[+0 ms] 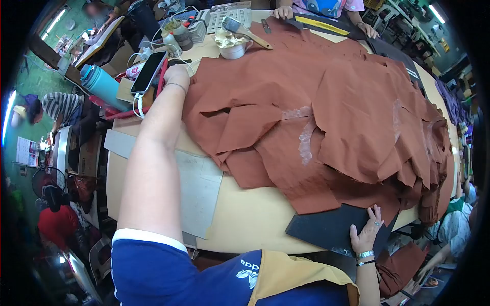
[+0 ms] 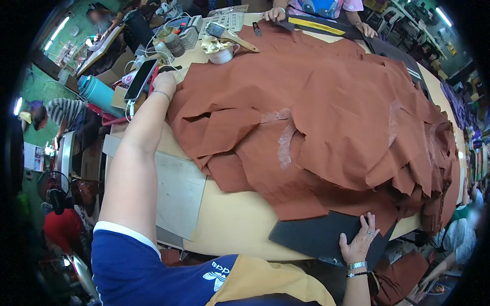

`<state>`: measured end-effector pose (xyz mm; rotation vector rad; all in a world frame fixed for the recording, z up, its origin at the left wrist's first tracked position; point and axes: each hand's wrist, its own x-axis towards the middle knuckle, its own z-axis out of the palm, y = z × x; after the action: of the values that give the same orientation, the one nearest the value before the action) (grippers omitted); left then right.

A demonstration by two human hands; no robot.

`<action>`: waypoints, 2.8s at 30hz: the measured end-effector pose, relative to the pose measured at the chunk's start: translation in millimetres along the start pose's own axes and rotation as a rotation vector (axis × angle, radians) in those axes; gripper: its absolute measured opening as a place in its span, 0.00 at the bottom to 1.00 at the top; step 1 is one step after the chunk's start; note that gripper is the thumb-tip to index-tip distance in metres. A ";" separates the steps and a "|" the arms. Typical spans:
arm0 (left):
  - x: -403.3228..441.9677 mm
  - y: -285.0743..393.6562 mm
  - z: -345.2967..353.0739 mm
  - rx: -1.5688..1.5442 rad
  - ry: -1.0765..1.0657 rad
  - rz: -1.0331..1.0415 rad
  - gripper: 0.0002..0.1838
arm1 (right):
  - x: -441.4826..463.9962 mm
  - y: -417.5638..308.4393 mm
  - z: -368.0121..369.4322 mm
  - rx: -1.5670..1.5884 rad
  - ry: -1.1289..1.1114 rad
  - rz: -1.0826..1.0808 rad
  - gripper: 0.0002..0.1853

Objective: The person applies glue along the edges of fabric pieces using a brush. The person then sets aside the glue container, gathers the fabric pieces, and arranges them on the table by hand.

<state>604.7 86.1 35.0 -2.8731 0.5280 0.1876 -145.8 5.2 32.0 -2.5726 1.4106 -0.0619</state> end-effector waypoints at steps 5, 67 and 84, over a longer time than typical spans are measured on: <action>12.6 -3.4 8.3 0.064 0.007 0.070 0.16 | 0.0 -0.1 0.2 -0.004 -0.001 0.002 0.43; -532.7 117.5 117.3 -0.835 0.203 0.455 0.45 | -93.0 202.7 3.1 0.935 -0.199 0.143 0.41; -669.9 107.0 143.3 -0.729 0.289 0.251 0.61 | -36.3 270.7 -27.9 -0.105 -0.017 -0.613 0.47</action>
<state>-67.9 247.0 -14.8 -3.5545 1.0655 -0.0071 -393.8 -110.1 7.3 -2.9820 0.5860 -0.0587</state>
